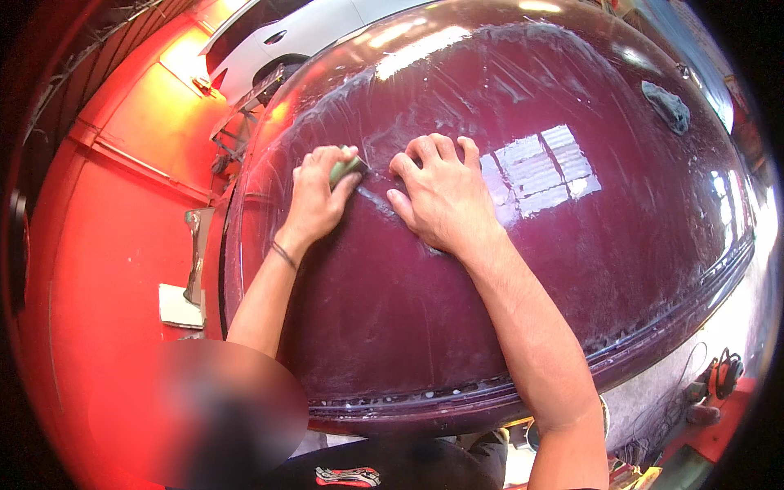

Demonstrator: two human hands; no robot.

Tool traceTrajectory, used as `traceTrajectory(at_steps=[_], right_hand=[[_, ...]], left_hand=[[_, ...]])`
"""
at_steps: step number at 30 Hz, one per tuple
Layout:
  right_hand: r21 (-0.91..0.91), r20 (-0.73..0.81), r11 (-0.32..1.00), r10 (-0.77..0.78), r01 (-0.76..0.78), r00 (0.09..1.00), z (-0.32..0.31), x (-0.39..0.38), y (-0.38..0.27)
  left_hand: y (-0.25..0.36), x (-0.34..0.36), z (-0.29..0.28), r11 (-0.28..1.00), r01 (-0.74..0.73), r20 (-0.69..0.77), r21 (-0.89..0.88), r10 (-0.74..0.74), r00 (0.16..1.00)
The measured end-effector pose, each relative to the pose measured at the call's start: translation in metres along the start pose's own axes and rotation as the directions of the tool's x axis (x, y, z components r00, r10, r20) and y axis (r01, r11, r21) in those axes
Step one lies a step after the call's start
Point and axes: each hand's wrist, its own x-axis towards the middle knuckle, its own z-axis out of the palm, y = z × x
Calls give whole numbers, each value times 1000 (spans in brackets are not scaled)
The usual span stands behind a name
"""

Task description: The person sands the surface of a maroon car hood using a small sanding block. They repeatedly rub the block over the hood and frequently wipe the surface with a cloth to remove residue. The person occasionally dips the sanding block into a bucket of water.

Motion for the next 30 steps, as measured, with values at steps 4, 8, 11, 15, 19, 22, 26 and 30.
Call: traceTrajectory(at_steps=[4,8,11,15,19,22,26,30], right_hand=[[5,-50,1000,-22,22,998,2,-1,0],[-15,-40,1000,-23,22,999,7,-3,4],[7,-28,1000,-22,22,999,9,-4,6],[21,-51,999,-30,31,998,6,-2,4],[-17,-11,1000,-1,1,1000,1,0,1],[4,-29,1000,-5,5,1000,3,0,1],[6,-110,999,-37,38,993,11,-4,5],[-13,-106,999,-43,42,993,14,-6,8]], left_hand=[[-24,50,18,997,27,-19,74,-26,999],[-92,172,71,959,232,-72,163,-223,972],[-101,206,83,910,359,-71,206,-352,933],[-38,133,48,994,107,45,1,-107,993],[21,44,22,995,-95,22,28,95,995],[-6,79,38,997,-70,-10,43,70,997],[-88,209,94,972,204,-26,115,-202,979],[-107,245,112,946,283,-10,159,-285,958]])
